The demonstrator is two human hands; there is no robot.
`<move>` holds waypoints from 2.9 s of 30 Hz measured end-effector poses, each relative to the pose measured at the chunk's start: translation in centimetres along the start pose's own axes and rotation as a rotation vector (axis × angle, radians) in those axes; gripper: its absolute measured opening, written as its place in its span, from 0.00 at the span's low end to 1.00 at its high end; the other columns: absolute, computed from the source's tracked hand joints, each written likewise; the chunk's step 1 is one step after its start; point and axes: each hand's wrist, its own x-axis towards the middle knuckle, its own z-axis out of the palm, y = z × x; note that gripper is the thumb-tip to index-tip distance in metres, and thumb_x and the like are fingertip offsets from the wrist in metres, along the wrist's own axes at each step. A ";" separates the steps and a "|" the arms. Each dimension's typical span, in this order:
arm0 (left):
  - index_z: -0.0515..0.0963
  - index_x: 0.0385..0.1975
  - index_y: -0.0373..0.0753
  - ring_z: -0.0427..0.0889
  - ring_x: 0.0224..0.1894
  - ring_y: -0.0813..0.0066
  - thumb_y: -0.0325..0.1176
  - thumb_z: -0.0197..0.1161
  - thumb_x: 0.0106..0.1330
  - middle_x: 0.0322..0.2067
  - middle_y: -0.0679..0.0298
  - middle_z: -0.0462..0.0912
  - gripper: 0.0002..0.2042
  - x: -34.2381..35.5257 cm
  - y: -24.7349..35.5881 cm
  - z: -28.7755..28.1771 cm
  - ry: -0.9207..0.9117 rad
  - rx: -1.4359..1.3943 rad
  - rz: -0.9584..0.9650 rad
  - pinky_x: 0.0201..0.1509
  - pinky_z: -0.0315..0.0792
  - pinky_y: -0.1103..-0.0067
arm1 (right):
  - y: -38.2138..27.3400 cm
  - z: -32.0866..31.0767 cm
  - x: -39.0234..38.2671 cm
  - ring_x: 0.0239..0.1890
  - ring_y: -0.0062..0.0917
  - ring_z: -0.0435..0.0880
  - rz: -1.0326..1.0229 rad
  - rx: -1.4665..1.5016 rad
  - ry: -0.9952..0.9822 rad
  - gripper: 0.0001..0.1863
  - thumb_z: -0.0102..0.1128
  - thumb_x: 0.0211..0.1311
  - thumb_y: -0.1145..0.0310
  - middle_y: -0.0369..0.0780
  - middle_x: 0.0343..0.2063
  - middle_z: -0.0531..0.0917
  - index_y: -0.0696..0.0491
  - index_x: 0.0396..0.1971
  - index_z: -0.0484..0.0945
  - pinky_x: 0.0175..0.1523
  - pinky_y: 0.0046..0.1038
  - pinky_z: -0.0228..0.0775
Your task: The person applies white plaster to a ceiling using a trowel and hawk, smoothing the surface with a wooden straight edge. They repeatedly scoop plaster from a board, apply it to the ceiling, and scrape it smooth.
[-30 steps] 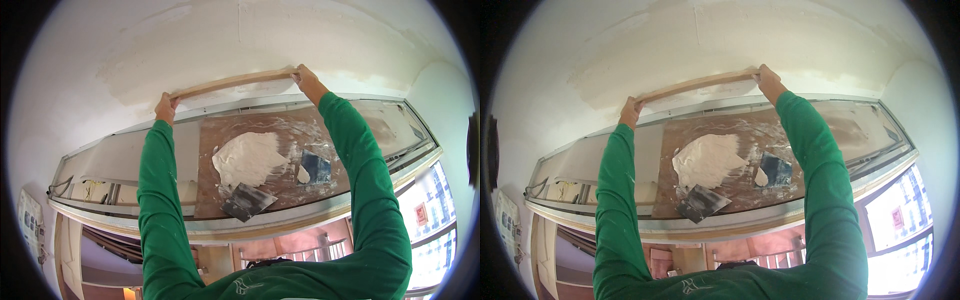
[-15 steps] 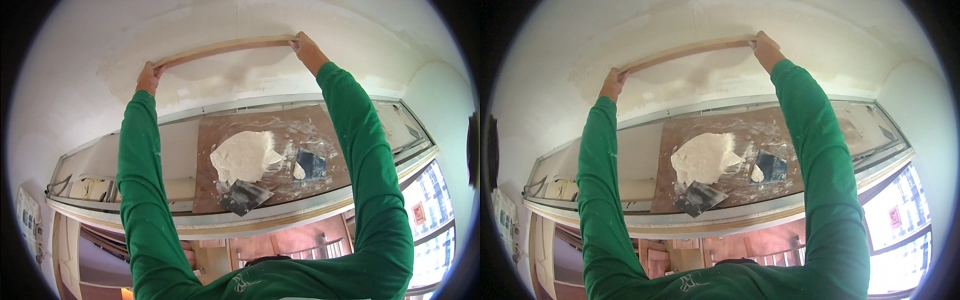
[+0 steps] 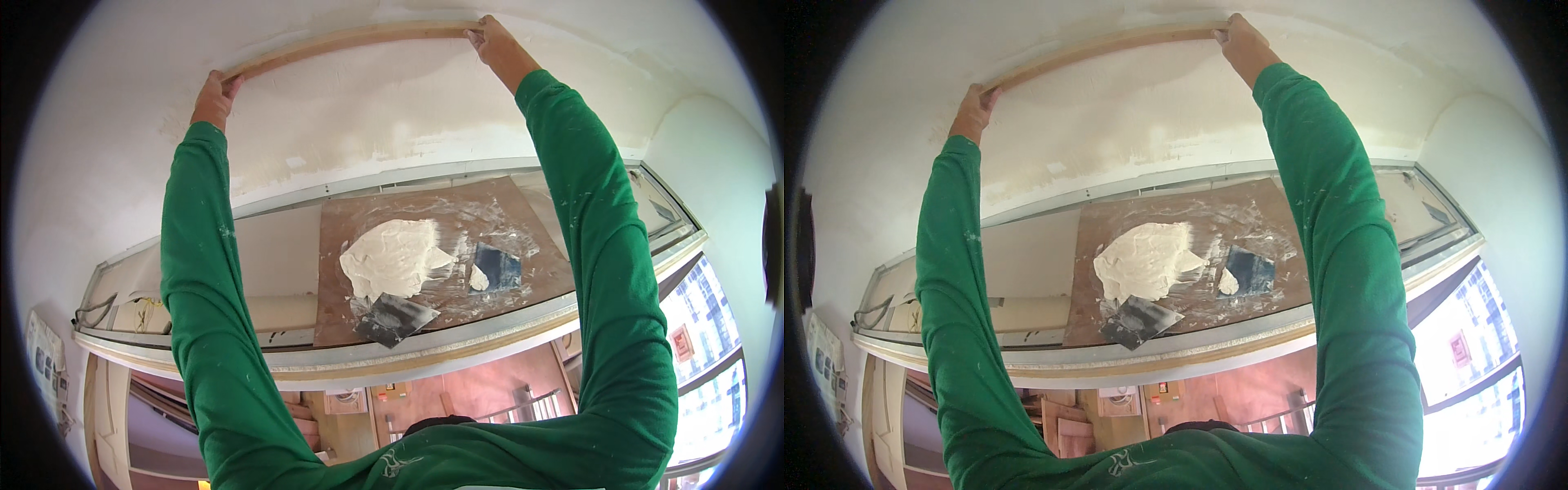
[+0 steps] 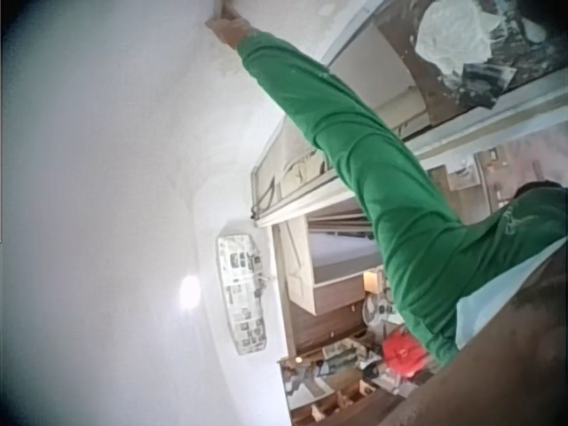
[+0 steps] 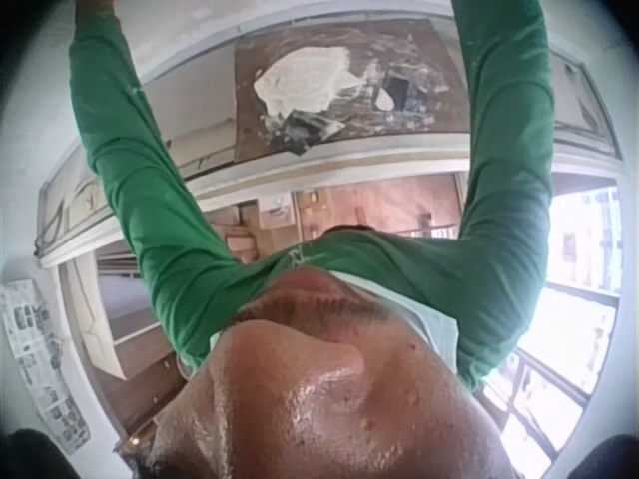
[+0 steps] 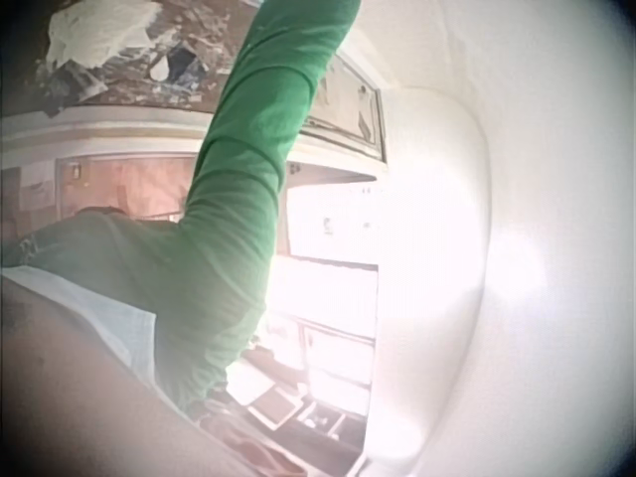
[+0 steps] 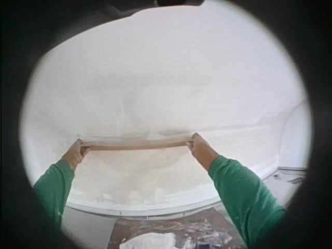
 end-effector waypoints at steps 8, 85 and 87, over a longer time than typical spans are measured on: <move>0.67 0.37 0.26 0.81 0.42 0.54 0.31 0.52 0.65 0.37 0.47 0.77 0.11 -8.9 3.2 -2.4 -0.201 -0.080 0.019 0.52 0.79 0.73 | -5.7 -3.7 -12.6 0.49 0.40 0.76 0.056 0.067 -0.171 0.16 0.54 0.62 0.67 0.51 0.47 0.75 0.62 0.44 0.68 0.51 0.31 0.72; 0.72 0.35 0.31 0.77 0.35 0.72 0.47 0.43 0.72 0.35 0.61 0.76 0.21 -37.5 3.7 19.8 -0.179 0.002 0.910 0.38 0.76 0.76 | -2.7 -30.5 -23.0 0.36 0.14 0.77 0.055 -0.316 -0.176 0.11 0.55 0.63 0.67 0.29 0.35 0.80 0.53 0.44 0.74 0.45 0.22 0.69; 0.72 0.32 0.31 0.78 0.31 0.73 0.46 0.44 0.72 0.31 0.62 0.77 0.21 -37.8 1.7 21.7 -0.238 0.007 0.880 0.35 0.76 0.77 | -3.2 -29.9 -23.6 0.36 0.15 0.77 0.017 -0.300 -0.127 0.11 0.54 0.64 0.69 0.31 0.35 0.80 0.55 0.45 0.74 0.45 0.22 0.69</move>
